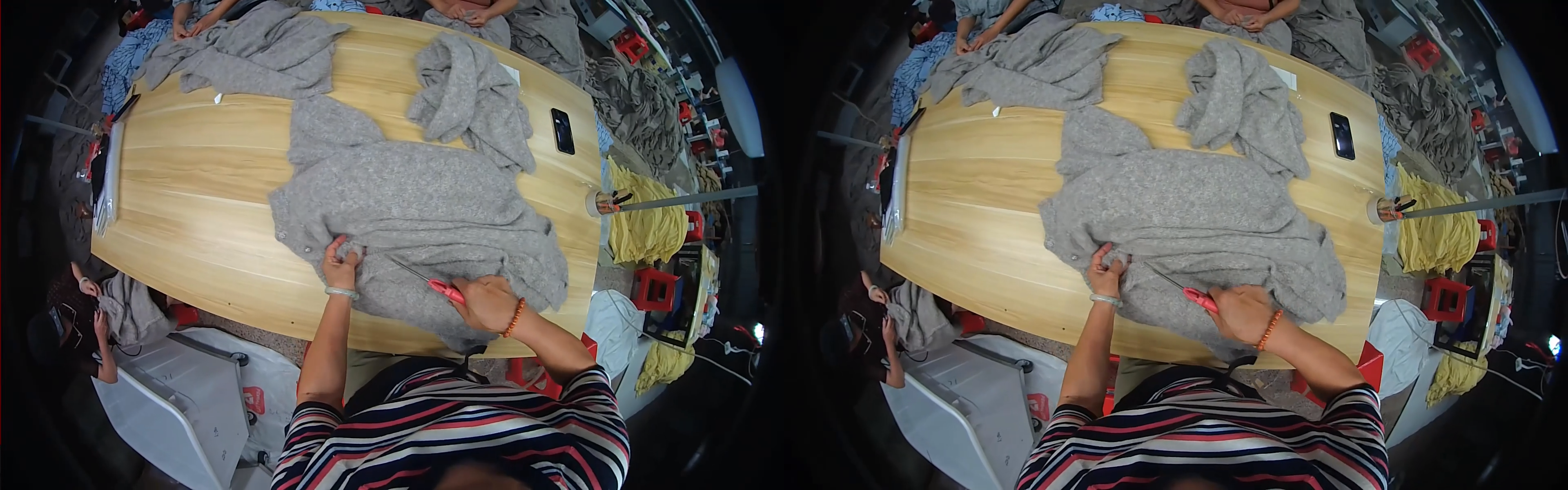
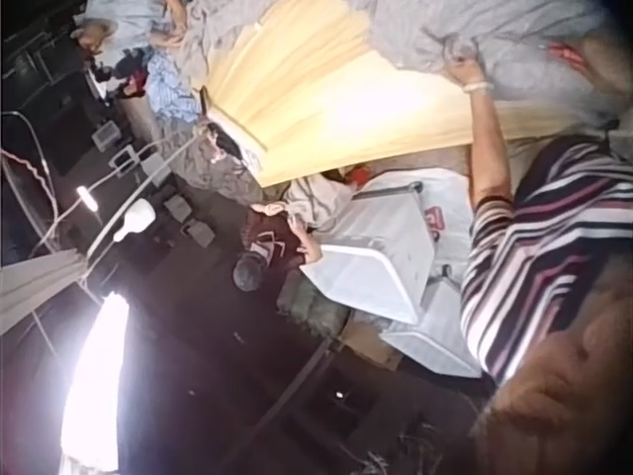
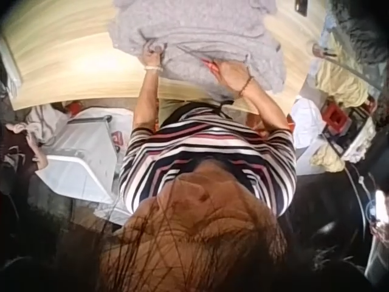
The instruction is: Trimming excess threads or fabric from garment pieces using scissors.
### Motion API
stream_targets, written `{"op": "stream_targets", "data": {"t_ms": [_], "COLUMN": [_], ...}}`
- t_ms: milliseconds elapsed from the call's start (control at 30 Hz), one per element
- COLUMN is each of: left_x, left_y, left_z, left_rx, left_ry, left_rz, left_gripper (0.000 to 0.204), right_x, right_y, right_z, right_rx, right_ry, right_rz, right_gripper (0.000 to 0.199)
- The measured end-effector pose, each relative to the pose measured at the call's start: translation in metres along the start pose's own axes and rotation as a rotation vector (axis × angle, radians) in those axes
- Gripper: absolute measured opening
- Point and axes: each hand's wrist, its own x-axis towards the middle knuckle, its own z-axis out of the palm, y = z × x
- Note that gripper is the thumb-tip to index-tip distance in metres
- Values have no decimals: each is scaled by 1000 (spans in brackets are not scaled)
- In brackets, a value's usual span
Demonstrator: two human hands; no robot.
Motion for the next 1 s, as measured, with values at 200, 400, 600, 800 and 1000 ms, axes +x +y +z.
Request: {"op": "stream_targets", "data": {"t_ms": [200, 400, 600, 800, 1000], "left_x": [7, 9, 8, 2, 41], "left_y": [-7, -9, 6, 11, 74], "left_z": [-11, -14, -12, -25, -53], "left_rx": [-42, -111, -227, -127, 249], "left_ry": [-70, -141, -97, -183, 133], "left_rz": [-1, 39, -290, -175, 461], "left_gripper": [32, 34, 40, 48, 47], "right_x": [92, 143, 50, 12, 22], "right_y": [-55, -84, -60, -71, -88], "right_z": [17, 29, 1, 34, 62], "right_rx": [46, 55, -79, 29, 71], "right_ry": [-81, 17, -200, -38, 141], "right_rz": [-116, -180, 133, 98, 119], "right_gripper": [23, 24, 25, 25, 24]}}
